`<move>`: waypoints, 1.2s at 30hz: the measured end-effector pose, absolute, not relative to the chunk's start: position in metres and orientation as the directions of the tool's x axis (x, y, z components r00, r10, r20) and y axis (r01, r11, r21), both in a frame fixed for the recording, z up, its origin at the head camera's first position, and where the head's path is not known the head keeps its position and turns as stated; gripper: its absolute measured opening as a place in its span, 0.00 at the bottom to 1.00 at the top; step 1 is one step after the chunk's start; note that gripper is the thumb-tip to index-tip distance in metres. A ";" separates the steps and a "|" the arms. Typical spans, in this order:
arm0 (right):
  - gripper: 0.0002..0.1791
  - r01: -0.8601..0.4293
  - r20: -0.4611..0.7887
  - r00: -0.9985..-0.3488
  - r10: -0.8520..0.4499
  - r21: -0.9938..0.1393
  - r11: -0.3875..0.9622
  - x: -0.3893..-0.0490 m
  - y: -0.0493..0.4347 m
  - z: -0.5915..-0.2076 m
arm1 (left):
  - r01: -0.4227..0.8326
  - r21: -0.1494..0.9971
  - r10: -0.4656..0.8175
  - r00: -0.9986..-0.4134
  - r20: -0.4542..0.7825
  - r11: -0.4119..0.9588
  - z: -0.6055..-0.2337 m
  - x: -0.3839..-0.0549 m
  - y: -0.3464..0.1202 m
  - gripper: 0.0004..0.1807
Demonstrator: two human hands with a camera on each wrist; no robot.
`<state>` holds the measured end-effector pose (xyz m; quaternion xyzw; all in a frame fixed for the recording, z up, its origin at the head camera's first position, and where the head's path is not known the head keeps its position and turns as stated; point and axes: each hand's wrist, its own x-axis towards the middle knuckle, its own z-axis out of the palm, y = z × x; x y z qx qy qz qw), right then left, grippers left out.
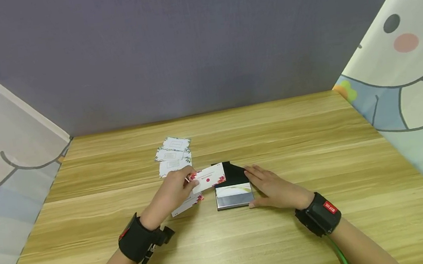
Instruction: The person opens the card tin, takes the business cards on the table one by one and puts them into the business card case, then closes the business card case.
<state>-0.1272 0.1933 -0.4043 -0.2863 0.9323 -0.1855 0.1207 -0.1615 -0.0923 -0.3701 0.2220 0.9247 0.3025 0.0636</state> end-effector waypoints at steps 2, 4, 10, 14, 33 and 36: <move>0.47 -0.490 -0.116 -0.808 -0.578 -0.413 0.768 -0.128 0.193 -0.405 | 0.382 0.594 0.463 -0.886 0.019 0.707 -0.371 -0.163 -0.086 0.07; 0.47 -0.490 -0.114 -0.809 -0.577 -0.411 0.769 -0.128 0.193 -0.405 | 0.383 0.600 0.473 -0.881 0.009 0.702 -0.371 -0.164 -0.081 0.08; 0.47 -0.490 -0.111 -0.810 -0.576 -0.412 0.768 -0.128 0.193 -0.406 | 0.382 0.622 0.502 -0.864 -0.021 0.684 -0.376 -0.167 -0.070 0.11; 0.48 -0.491 -0.108 -0.810 -0.577 -0.414 0.767 -0.128 0.193 -0.406 | 0.407 0.624 0.535 -0.845 -0.021 0.667 -0.379 -0.169 -0.064 0.08; 0.49 -0.475 -0.116 -0.816 -0.566 -0.423 0.772 -0.128 0.193 -0.404 | 0.516 0.515 0.602 -0.798 0.001 0.684 -0.387 -0.173 -0.045 0.11; 0.48 -0.472 -0.114 -0.817 -0.565 -0.429 0.770 -0.128 0.192 -0.405 | 0.520 0.518 0.619 -0.785 -0.025 0.680 -0.389 -0.174 -0.044 0.13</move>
